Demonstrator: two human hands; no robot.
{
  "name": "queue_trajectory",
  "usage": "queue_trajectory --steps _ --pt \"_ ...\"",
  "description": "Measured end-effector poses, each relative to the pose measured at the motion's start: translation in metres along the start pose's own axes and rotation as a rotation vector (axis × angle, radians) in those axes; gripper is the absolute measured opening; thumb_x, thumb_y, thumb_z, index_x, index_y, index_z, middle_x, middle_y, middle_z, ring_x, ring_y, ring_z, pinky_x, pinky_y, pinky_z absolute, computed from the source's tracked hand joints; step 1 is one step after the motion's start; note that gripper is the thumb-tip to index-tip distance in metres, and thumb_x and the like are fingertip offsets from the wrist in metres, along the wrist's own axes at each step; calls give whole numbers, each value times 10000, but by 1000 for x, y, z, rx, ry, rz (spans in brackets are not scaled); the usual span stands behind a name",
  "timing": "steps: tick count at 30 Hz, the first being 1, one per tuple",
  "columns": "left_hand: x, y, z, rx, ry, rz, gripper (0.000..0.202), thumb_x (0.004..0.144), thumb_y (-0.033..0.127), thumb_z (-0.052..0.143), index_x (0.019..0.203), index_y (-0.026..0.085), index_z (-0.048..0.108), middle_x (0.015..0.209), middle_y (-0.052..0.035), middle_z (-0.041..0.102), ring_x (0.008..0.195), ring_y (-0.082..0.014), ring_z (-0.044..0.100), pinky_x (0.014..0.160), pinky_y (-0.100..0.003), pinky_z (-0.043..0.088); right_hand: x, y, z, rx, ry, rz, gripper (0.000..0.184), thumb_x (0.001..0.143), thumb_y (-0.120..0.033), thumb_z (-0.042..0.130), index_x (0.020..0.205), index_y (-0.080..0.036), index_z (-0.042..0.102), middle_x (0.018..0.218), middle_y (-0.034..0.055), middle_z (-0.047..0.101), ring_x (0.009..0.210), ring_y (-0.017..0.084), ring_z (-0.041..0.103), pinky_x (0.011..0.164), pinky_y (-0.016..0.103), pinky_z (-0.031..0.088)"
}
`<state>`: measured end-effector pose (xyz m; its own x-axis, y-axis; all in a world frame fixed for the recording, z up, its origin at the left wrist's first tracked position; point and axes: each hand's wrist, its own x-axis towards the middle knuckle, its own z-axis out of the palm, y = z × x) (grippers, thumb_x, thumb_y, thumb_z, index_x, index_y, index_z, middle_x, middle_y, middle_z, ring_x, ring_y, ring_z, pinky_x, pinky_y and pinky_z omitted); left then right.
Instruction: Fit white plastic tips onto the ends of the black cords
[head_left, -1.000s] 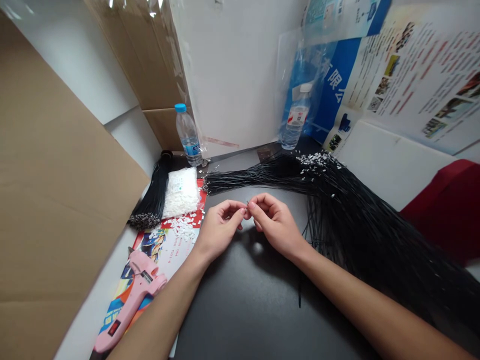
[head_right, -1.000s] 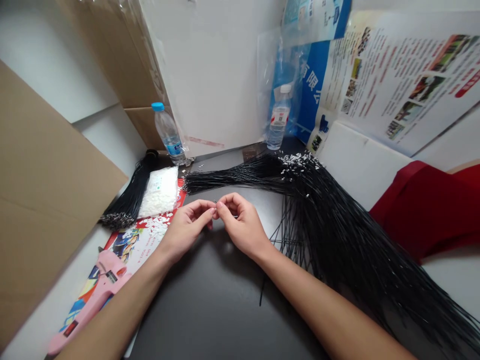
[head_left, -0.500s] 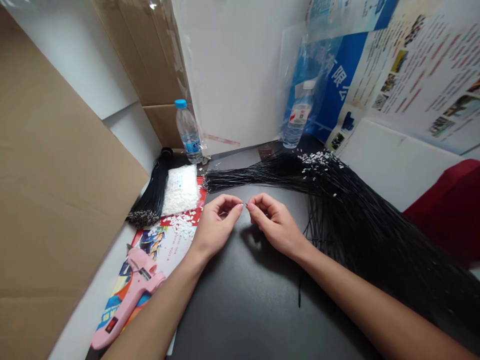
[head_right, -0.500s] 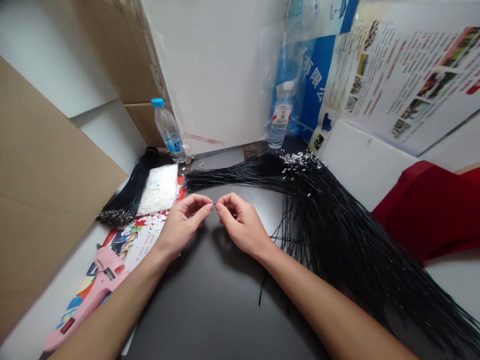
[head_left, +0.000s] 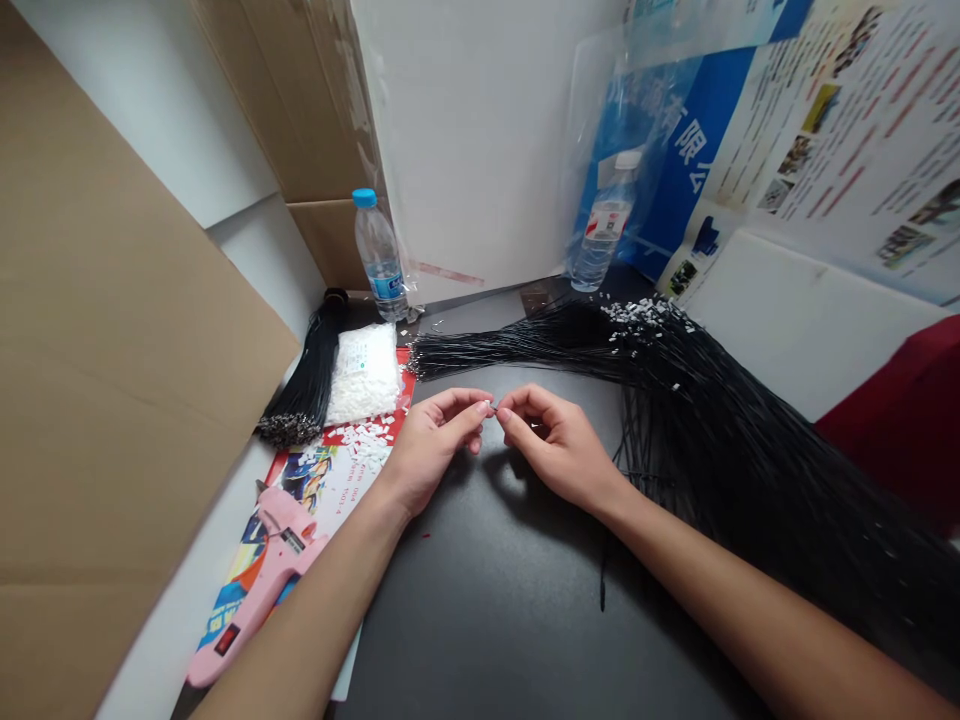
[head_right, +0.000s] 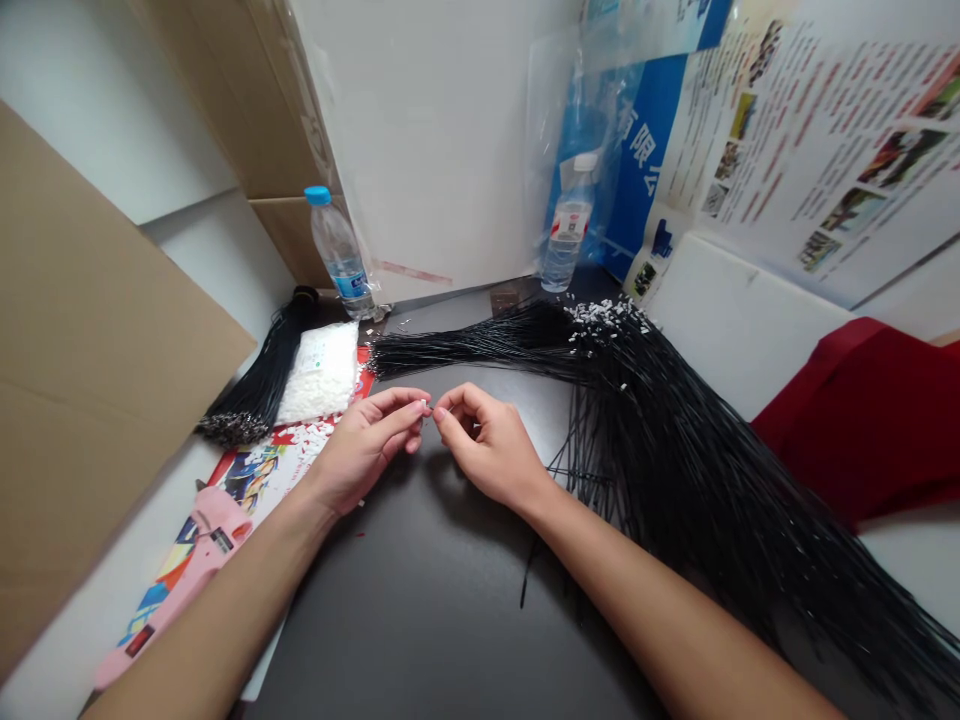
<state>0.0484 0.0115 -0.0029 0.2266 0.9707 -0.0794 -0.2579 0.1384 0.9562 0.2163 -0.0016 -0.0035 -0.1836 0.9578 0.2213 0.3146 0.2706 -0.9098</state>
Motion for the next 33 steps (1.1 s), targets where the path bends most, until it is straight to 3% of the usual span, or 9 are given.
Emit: queue_trajectory --steps 20,33 --pt "0 1 1 -26 9 -51 256 708 321 836 854 133 743 766 -4 644 634 -71 517 566 -200 416 -1 1 -1 -61 64 -11 211 853 -355 635 802 -164 706 710 12 684 602 105 567 545 223 424" --pt "-2 3 1 44 -9 -44 248 733 324 805 866 131 723 753 -15 645 653 -96 522 576 -224 407 0 -3 -3 -67 37 21 238 863 -360 608 772 -171 719 700 30 705 645 139 617 560 237 447"
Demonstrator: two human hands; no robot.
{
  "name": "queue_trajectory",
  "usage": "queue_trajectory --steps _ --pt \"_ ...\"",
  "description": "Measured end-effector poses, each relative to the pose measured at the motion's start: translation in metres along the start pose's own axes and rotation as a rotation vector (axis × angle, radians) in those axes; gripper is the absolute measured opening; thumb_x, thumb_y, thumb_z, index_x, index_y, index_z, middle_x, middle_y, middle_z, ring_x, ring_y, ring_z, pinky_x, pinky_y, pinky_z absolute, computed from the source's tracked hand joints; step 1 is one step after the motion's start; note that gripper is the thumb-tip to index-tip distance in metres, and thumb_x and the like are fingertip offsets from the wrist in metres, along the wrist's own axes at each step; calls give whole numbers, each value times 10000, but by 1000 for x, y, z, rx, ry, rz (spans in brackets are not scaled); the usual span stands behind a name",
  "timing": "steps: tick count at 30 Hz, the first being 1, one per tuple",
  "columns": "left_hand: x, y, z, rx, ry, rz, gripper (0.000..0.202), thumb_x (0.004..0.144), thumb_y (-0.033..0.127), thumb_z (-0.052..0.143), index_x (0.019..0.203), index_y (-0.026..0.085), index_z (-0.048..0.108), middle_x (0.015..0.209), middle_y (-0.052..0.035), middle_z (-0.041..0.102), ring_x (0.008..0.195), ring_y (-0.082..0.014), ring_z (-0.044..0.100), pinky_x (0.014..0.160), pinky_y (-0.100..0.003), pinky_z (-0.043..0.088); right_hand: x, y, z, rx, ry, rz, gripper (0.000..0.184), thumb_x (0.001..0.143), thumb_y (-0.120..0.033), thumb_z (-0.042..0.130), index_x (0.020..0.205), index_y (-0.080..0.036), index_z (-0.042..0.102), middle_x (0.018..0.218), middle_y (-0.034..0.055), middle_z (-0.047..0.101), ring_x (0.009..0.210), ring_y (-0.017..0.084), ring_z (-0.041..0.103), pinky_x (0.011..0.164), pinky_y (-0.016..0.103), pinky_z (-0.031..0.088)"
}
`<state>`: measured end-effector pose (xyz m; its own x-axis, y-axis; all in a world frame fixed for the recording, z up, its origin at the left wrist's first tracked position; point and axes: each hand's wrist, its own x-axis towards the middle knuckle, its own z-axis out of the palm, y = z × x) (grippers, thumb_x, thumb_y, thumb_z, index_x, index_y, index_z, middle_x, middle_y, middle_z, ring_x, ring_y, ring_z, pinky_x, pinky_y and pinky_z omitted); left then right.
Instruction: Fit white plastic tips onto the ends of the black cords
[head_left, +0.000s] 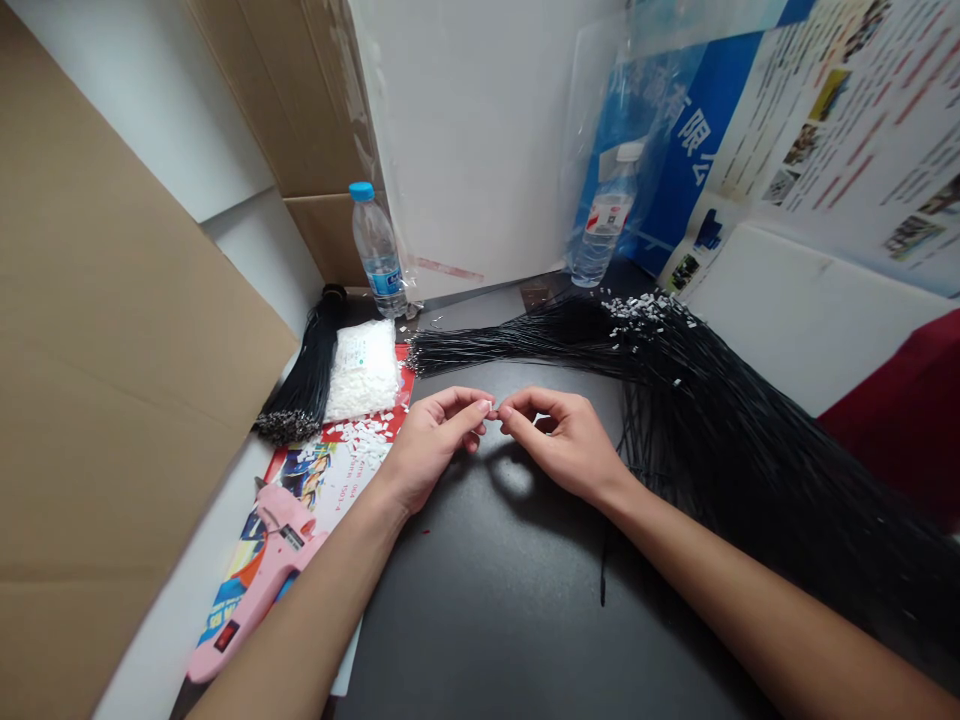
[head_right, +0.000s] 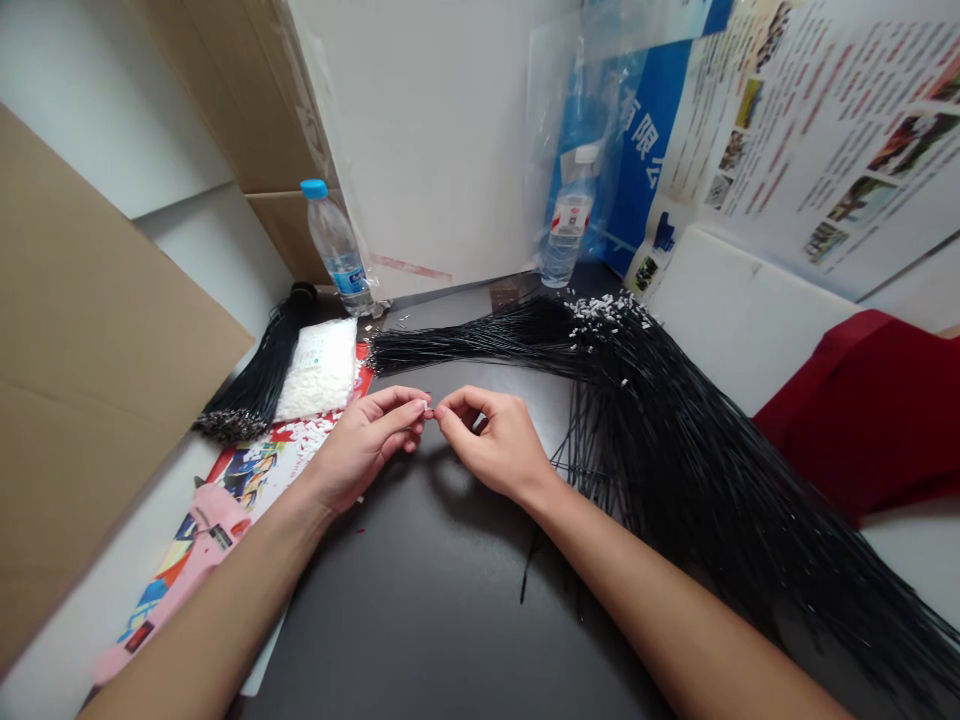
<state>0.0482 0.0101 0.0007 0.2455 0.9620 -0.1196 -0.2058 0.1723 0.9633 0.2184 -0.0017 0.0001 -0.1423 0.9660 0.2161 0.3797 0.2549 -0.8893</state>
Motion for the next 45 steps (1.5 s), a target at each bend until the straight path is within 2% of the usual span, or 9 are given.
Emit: queue_trajectory --steps 6,16,22,30,39,45 --pt "0 -1 -1 45 -1 11 239 766 328 778 893 135 719 762 -13 641 638 -90 515 585 -223 412 -1 2 2 86 19 -2 207 842 -360 654 867 -164 715 752 28 705 621 116 603 537 217 470" --pt "-1 1 2 121 19 52 183 774 306 754 853 146 714 724 -2 615 641 -100 500 571 -226 403 2 4 1 108 -6 27 244 856 -386 647 826 -158 730 756 45 721 647 126 619 546 221 456" --pt "-2 3 3 146 -1 61 183 772 316 749 842 150 719 693 5 600 605 -97 474 569 -236 395 1 1 0 59 3 44 260 850 -398 638 803 -160 731 722 37 712 634 132 610 563 237 453" --pt "-3 1 1 139 -37 45 199 776 328 753 841 143 721 700 2 605 598 -91 483 573 -235 389 -1 -2 1 -19 15 -3 258 887 -365 588 766 -168 702 674 20 696 623 127 609 567 234 425" --pt "-1 0 1 134 38 75 191 780 323 753 866 155 721 788 -8 639 607 -86 501 591 -235 402 0 -1 1 -34 33 -4 276 919 -371 562 780 -170 690 683 21 698 618 121 612 542 220 400" --pt "-1 1 0 113 28 91 190 793 325 745 869 154 718 812 -27 676 616 -91 513 594 -235 418 0 0 2 -23 32 -8 266 923 -366 558 793 -174 689 686 21 697 608 118 602 539 221 400"
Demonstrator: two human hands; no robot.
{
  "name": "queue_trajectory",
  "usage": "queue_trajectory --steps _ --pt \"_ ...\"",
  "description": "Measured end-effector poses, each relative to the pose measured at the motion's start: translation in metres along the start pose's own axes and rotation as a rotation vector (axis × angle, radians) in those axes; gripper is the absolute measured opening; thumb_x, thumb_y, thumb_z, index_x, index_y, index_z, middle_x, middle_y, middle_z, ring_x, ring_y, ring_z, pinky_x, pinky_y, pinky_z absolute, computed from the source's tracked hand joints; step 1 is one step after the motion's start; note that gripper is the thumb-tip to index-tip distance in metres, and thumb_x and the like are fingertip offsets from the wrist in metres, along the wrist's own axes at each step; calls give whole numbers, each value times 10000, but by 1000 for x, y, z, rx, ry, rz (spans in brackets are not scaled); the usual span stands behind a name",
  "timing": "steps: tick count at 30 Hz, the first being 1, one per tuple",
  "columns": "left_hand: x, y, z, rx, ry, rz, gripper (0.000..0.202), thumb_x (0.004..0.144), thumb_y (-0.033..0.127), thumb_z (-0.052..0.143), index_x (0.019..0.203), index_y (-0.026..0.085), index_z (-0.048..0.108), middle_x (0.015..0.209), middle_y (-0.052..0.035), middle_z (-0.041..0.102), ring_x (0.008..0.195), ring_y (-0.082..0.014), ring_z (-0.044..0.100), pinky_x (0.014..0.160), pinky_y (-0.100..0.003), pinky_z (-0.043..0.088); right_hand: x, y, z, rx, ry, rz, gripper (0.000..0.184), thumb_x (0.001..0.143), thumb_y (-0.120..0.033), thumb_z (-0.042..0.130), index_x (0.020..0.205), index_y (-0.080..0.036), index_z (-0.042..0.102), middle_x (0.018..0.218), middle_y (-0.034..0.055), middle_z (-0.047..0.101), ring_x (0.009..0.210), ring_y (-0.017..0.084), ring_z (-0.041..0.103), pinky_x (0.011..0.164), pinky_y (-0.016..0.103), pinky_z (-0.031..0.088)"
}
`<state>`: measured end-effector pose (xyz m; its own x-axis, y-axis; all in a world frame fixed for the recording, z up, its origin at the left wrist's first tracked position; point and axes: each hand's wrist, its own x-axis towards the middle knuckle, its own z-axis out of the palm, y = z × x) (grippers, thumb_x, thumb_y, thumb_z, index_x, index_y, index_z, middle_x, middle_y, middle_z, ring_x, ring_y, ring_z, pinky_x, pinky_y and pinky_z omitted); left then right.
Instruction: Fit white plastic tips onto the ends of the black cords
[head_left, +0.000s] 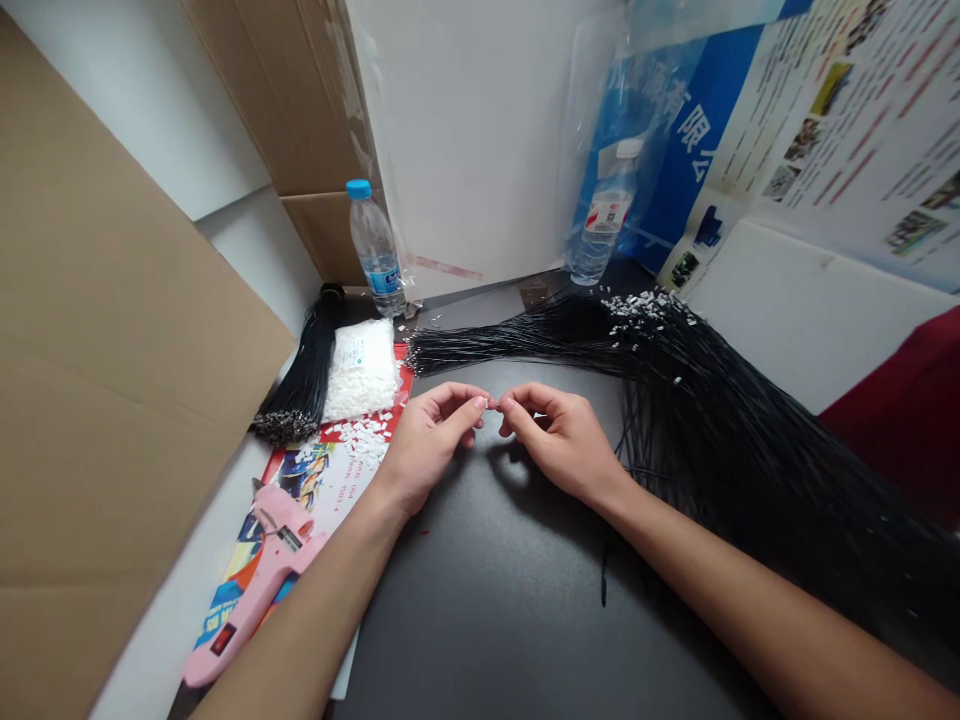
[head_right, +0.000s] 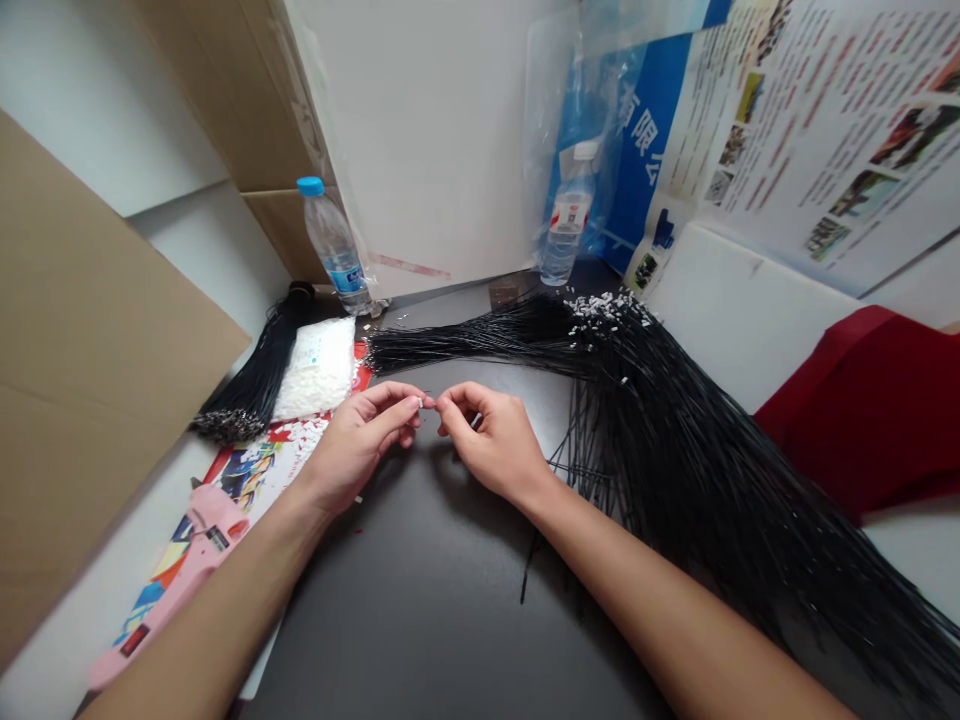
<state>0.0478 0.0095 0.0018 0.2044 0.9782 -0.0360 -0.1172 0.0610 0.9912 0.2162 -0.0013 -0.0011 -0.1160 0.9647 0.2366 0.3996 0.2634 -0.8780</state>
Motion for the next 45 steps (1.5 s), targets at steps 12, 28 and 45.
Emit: queue_trajectory --steps 12,28,45 --pt "-1 0 3 -80 -6 -22 189 770 296 774 846 139 701 783 -21 697 622 -90 593 645 -236 492 0 -1 -1 27 -7 19 227 900 -336 601 792 -167 705 715 26 719 650 129 636 582 232 435" --pt "0 -2 3 -120 42 -16 209 743 295 804 839 135 709 800 -21 700 752 -123 668 757 -263 571 3 6 -2 60 -8 -10 168 856 -291 628 828 -160 729 732 21 729 629 112 632 593 219 466" --pt "2 -5 2 -160 5 -116 234 716 281 830 847 111 737 756 -24 706 647 -90 636 688 -231 541 -1 2 -2 -44 30 -134 138 865 -224 625 828 -164 744 711 2 734 615 95 633 571 192 444"
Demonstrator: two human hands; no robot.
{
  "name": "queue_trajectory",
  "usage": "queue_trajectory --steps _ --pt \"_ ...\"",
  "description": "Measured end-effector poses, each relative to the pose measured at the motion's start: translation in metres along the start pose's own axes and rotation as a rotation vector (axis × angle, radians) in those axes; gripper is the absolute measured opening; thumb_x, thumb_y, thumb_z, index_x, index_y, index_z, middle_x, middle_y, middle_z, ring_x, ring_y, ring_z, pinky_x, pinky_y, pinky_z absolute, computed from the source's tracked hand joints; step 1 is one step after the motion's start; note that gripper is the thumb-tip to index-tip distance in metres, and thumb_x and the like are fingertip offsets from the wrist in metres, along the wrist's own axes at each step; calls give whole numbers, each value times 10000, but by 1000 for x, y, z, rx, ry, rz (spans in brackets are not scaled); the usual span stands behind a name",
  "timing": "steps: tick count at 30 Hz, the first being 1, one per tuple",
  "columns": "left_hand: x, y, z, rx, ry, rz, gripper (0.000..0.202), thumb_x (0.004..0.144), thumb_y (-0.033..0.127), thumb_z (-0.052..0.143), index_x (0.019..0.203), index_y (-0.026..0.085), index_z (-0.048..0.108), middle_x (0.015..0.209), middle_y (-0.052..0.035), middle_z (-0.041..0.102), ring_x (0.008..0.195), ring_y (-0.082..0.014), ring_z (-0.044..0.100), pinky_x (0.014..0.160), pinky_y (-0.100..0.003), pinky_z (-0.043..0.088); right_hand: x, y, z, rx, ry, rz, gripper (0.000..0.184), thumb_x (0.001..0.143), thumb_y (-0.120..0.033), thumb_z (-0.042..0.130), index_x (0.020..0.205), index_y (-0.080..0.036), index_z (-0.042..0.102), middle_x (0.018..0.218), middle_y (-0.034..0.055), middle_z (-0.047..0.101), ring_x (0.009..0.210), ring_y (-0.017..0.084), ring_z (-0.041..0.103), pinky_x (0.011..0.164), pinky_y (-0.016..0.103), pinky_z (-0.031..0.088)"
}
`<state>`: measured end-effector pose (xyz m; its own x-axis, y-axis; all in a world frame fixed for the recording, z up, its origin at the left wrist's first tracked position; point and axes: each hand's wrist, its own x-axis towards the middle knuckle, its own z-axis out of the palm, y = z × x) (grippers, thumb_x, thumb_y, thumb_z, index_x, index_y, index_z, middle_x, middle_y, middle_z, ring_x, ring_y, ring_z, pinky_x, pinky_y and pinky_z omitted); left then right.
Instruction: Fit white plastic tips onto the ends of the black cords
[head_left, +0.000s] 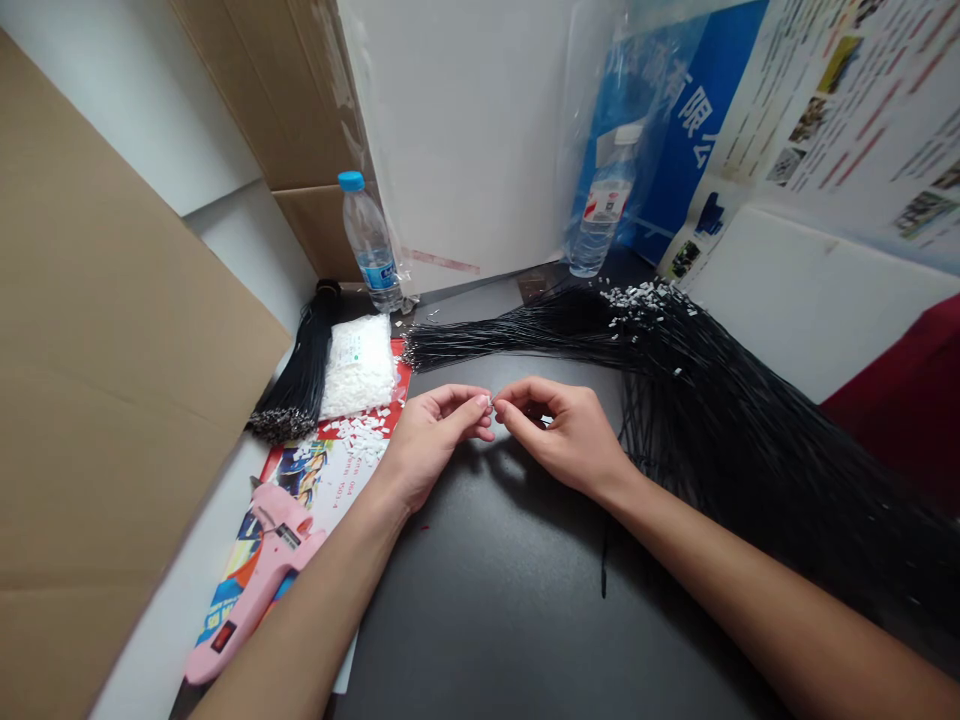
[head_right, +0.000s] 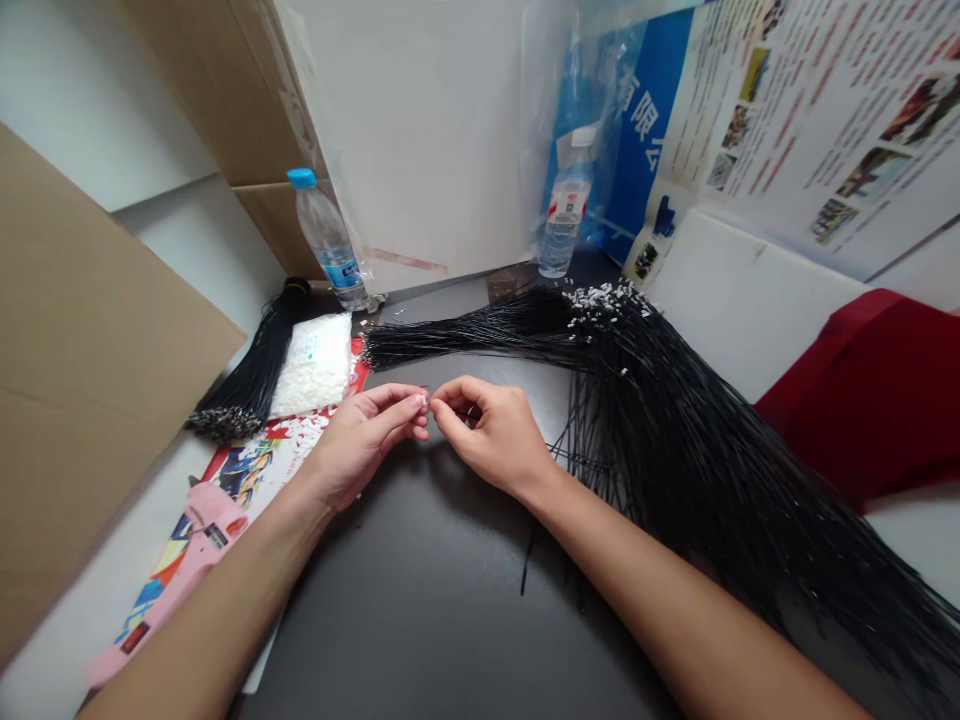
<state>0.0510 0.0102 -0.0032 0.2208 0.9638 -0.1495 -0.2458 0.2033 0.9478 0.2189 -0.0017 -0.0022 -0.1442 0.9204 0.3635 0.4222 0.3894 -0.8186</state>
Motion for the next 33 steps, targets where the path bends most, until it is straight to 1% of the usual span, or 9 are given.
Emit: queue_trajectory --steps 5,8,12,17,20,24,26,29,33 --pt "1 -1 0 25 -5 13 231 720 291 825 853 123 738 757 -16 705 651 -93 645 691 -230 537 0 0 -1 -27 10 0 135 861 -206 626 825 -167 750 699 -3 729 593 87 617 542 188 414" --pt "0 0 1 42 11 12 225 711 282 827 844 126 734 758 -14 709 643 -96 648 688 -237 539 0 -1 -1 -47 10 4 142 855 -202 623 812 -169 754 691 0 730 578 89 609 538 195 407" --pt "-3 4 4 146 35 41 194 736 271 803 847 131 728 772 -17 720 616 -93 648 658 -233 523 0 -4 -2 -54 3 51 144 837 -199 630 785 -170 761 675 3 733 574 95 607 542 201 408" --pt "-4 7 4 237 22 77 194 752 289 788 846 136 717 755 -18 717 619 -107 653 660 -248 525 1 -5 -3 -51 -16 95 145 820 -201 634 745 -166 753 655 -1 726 556 92 594 523 199 394" --pt "-4 6 4 245 16 77 205 744 299 792 839 134 718 748 -22 718 617 -113 656 661 -253 530 0 -5 -3 -83 -9 54 135 819 -192 627 754 -171 744 658 -6 725 557 91 592 525 201 391" --pt "-3 4 4 249 25 76 211 741 307 793 832 130 722 745 -31 721 622 -123 661 669 -267 542 -2 -4 -3 -216 4 -69 132 838 -202 616 753 -184 715 705 3 739 597 105 604 601 226 424" --pt "-3 3 5 251 40 89 223 733 316 802 823 130 721 745 -35 723 627 -129 662 669 -274 546 -3 -4 -2 -273 -4 -100 129 845 -204 615 750 -190 701 726 9 744 614 114 611 625 236 429" --pt "-3 2 7 259 66 121 230 727 325 808 809 130 718 740 -38 723 633 -134 662 671 -275 545 -4 -5 0 -273 -6 -81 128 853 -189 607 764 -192 699 710 9 739 594 112 612 605 230 423" --pt "-3 0 8 295 94 169 195 758 307 778 816 131 715 723 -33 718 633 -130 658 668 -266 536 -5 -7 4 -196 34 -33 139 871 -196 614 772 -187 712 659 -4 717 547 98 595 561 213 414"
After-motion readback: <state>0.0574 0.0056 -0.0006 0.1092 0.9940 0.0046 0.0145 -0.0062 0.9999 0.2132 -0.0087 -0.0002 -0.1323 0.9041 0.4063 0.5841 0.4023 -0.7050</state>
